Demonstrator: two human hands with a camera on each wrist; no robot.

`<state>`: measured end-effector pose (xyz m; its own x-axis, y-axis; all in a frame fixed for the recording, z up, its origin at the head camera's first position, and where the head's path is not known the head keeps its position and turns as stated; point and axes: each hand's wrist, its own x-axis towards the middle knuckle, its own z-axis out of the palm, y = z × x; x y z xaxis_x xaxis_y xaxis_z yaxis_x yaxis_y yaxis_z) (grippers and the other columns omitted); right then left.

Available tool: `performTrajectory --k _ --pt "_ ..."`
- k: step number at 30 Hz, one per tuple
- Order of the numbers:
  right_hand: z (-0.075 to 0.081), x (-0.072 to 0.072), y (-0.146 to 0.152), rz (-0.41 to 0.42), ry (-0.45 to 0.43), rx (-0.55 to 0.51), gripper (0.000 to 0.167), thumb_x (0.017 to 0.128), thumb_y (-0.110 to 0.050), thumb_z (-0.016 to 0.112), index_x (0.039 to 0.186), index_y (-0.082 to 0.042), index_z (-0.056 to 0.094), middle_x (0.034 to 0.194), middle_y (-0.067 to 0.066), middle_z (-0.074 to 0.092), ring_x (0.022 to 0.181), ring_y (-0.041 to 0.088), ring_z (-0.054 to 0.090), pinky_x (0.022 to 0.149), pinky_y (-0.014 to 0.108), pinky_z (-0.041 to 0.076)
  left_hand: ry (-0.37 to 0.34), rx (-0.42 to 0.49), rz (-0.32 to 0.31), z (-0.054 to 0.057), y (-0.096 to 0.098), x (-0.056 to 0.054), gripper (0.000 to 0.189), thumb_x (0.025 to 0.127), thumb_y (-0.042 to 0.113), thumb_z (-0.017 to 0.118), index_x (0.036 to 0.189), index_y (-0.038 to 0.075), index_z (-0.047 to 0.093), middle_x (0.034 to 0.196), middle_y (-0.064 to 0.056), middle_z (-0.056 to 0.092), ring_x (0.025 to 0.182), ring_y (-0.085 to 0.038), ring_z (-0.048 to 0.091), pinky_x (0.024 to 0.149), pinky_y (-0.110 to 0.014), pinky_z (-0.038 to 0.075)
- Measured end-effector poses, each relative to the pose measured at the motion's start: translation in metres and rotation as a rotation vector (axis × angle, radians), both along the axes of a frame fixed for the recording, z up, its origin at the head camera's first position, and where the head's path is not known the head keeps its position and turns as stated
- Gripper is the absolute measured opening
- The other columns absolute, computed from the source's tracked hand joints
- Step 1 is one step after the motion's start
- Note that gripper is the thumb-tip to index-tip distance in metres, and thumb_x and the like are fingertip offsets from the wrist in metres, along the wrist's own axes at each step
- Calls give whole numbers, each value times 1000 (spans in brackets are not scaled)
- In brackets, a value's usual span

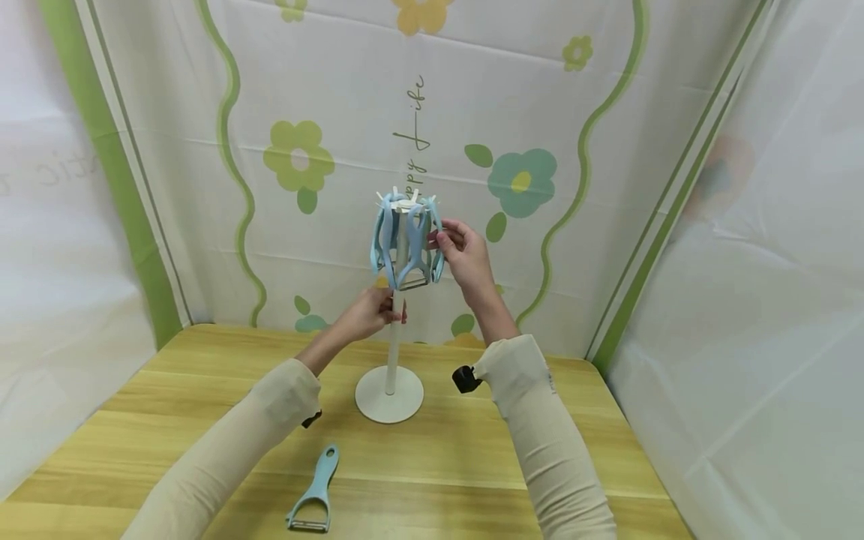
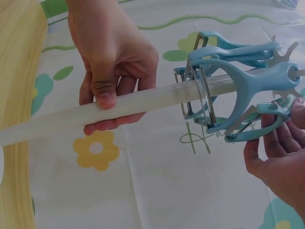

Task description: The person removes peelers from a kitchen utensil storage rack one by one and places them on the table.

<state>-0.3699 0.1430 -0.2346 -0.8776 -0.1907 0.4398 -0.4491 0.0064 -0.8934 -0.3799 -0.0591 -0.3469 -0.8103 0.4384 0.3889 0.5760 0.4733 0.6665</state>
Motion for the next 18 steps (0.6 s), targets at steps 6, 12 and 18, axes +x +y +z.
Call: performTrajectory --k 6,12,18 --pt "4 1 2 2 3 -47 38 104 -9 50 137 10 48 96 -3 64 88 8 64 89 25 56 -7 2 -7 1 0 1 16 93 -12 56 107 -8 62 95 -19 74 89 -29 74 81 -36 62" --pt "7 6 3 12 8 -92 37 102 -5 52 136 9 50 95 -1 62 86 9 63 83 19 57 -6 -1 -8 0 0 1 14 94 -10 58 107 -7 63 94 -19 74 89 -27 74 81 -36 62" --pt "7 12 4 -4 -8 -115 30 99 -4 57 128 5 55 92 -2 61 87 11 61 80 18 57 -5 -2 -5 0 0 1 12 94 -10 58 105 -7 63 94 -19 74 88 -25 74 82 -35 61"
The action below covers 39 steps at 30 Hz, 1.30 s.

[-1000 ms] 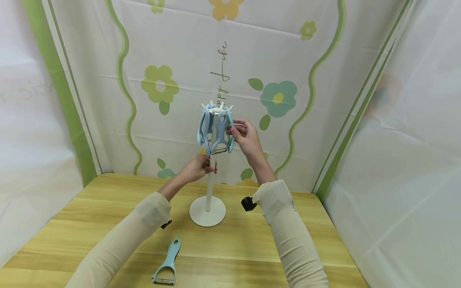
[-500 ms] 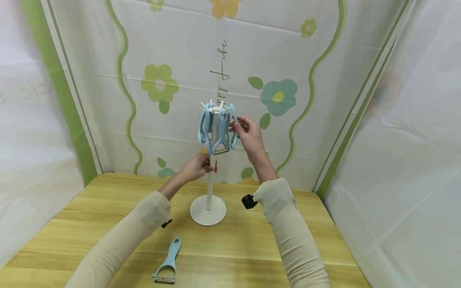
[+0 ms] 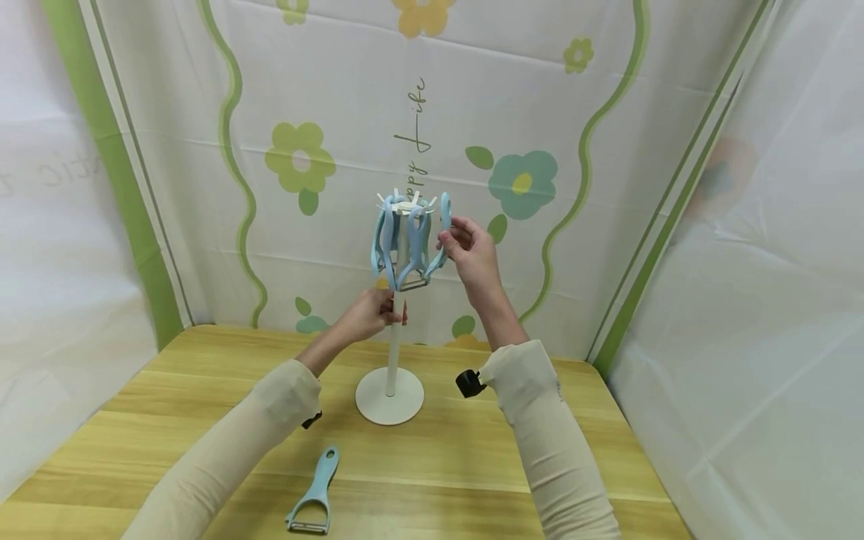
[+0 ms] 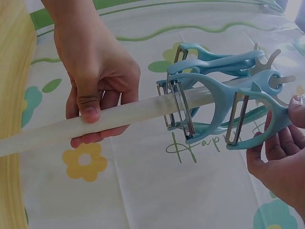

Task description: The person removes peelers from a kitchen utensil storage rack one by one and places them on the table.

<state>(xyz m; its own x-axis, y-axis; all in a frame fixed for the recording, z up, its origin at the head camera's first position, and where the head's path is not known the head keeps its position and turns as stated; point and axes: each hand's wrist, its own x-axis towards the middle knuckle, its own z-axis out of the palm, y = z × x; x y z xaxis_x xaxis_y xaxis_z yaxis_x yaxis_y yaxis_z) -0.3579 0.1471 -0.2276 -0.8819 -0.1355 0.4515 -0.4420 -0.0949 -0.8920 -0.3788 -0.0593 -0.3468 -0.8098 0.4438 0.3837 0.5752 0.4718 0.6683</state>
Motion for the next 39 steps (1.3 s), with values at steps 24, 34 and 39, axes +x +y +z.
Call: performTrajectory --k 24,34,39 --pt "-17 44 -8 36 -36 44 19 96 3 61 113 7 56 90 -3 67 88 8 66 81 20 59 8 4 -11 -2 -1 -2 13 94 -9 58 105 -7 63 93 -19 74 87 -25 74 83 -37 61" --pt "-28 58 -15 48 -28 117 31 93 6 63 122 14 54 87 -8 69 83 6 67 80 19 58 23 8 -2 -3 -1 -2 23 92 -14 56 114 -12 60 93 -21 74 87 -27 75 79 -34 62" --pt "-36 65 -19 57 -25 141 31 92 6 65 121 14 55 88 -6 68 81 7 66 79 18 57 88 -5 1 -3 -1 -3 19 89 -15 56 106 -10 63 96 -24 74 87 -29 75 72 -30 61"
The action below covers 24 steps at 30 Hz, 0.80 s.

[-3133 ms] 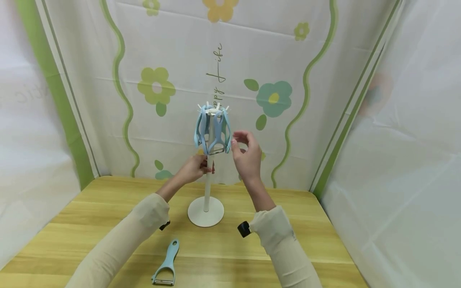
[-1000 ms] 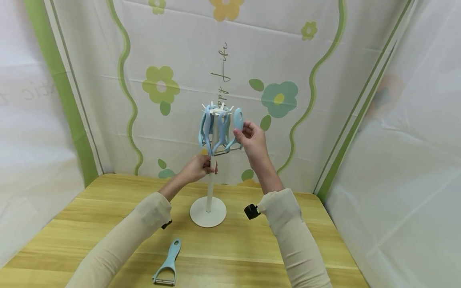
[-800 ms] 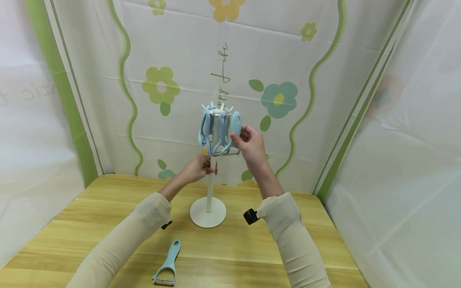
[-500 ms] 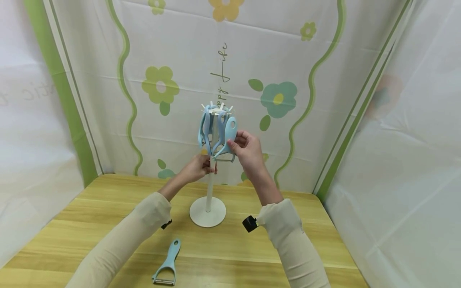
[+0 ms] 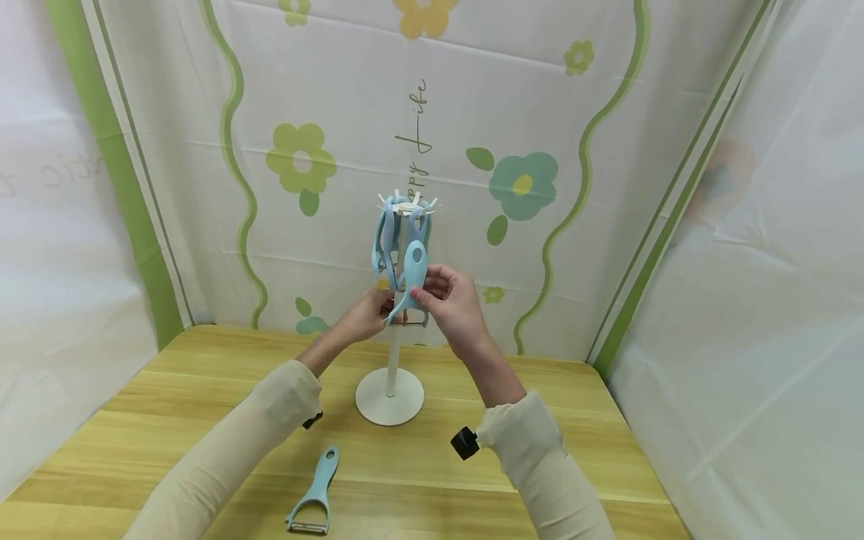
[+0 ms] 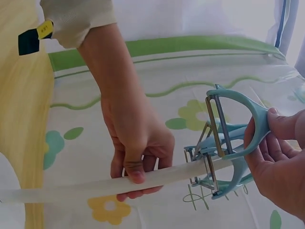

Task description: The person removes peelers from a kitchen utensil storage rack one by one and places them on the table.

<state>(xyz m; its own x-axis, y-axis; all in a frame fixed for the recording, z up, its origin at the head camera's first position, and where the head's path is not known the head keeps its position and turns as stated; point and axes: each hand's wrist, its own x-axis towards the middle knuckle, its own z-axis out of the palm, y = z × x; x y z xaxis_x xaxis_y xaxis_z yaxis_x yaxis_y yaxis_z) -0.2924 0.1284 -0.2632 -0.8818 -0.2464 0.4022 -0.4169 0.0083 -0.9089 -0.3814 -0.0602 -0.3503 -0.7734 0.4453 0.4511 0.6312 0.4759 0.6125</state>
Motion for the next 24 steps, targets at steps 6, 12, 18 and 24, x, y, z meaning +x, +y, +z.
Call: performTrajectory --k 6,12,18,24 --pt "-13 6 -4 36 -36 -9 30 90 6 67 117 14 56 90 1 68 79 9 66 77 19 57 -5 -18 23 0 0 0 23 91 -10 60 113 -10 63 102 -25 73 91 -29 74 74 -32 61" --pt "-25 9 -5 64 -110 -19 27 89 8 66 114 13 56 84 -2 68 76 8 67 75 20 58 -46 -36 36 2 1 -1 21 94 -4 62 114 -9 63 102 -21 73 90 -25 72 77 -31 61" --pt "-37 11 -7 68 -196 12 21 90 8 65 109 10 56 81 -4 68 73 6 68 73 20 59 -5 -37 40 3 1 -1 18 93 -4 63 110 -8 63 101 -22 73 90 -26 73 74 -30 61" --pt "-52 16 -7 79 -239 28 19 91 8 64 107 9 56 81 -4 67 72 6 68 70 21 59 26 -20 28 2 -1 -2 17 89 -10 63 106 -8 63 100 -24 73 86 -27 73 67 -26 58"
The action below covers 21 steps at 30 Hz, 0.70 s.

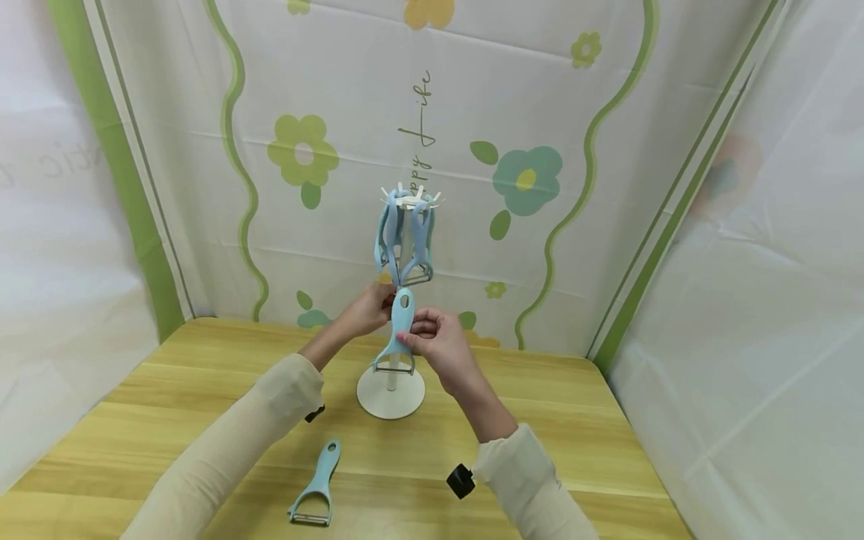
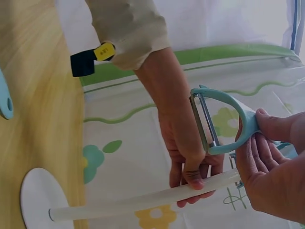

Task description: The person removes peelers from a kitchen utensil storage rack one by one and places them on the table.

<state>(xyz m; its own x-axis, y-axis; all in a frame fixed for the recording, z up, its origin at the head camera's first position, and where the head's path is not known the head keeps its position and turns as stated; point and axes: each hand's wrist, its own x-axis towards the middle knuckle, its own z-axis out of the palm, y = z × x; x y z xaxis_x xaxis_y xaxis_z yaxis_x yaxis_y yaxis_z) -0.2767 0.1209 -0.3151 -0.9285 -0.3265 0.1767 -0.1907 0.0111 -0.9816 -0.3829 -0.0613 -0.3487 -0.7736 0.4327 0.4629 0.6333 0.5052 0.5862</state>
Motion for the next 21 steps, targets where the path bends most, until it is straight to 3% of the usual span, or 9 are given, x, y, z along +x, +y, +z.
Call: performTrajectory --k 6,14,17,21 --pt "-18 5 -1 25 -47 11 23 90 8 64 108 6 52 81 -4 67 73 7 68 71 22 58 -8 -1 -2 0 0 0 17 89 -10 62 107 -8 63 99 -23 73 84 -26 72 64 -24 55" --pt "-44 10 -4 42 -113 29 21 89 5 65 105 5 51 78 -4 67 73 7 68 72 24 58 -109 37 -35 1 0 0 13 94 -5 61 108 -7 62 95 -20 75 93 -33 74 73 -28 60" --pt "-52 14 -5 48 -125 50 19 89 4 67 102 4 53 77 -4 69 74 8 69 73 26 59 -110 40 -43 1 -1 0 13 95 -6 60 107 -7 62 94 -20 75 93 -36 74 73 -29 60" --pt "-61 19 -6 68 -133 79 19 89 2 68 102 6 56 78 -2 71 75 10 71 74 29 60 -89 34 -47 0 -1 -1 11 95 -5 60 106 -6 62 92 -18 75 91 -30 75 77 -32 61"
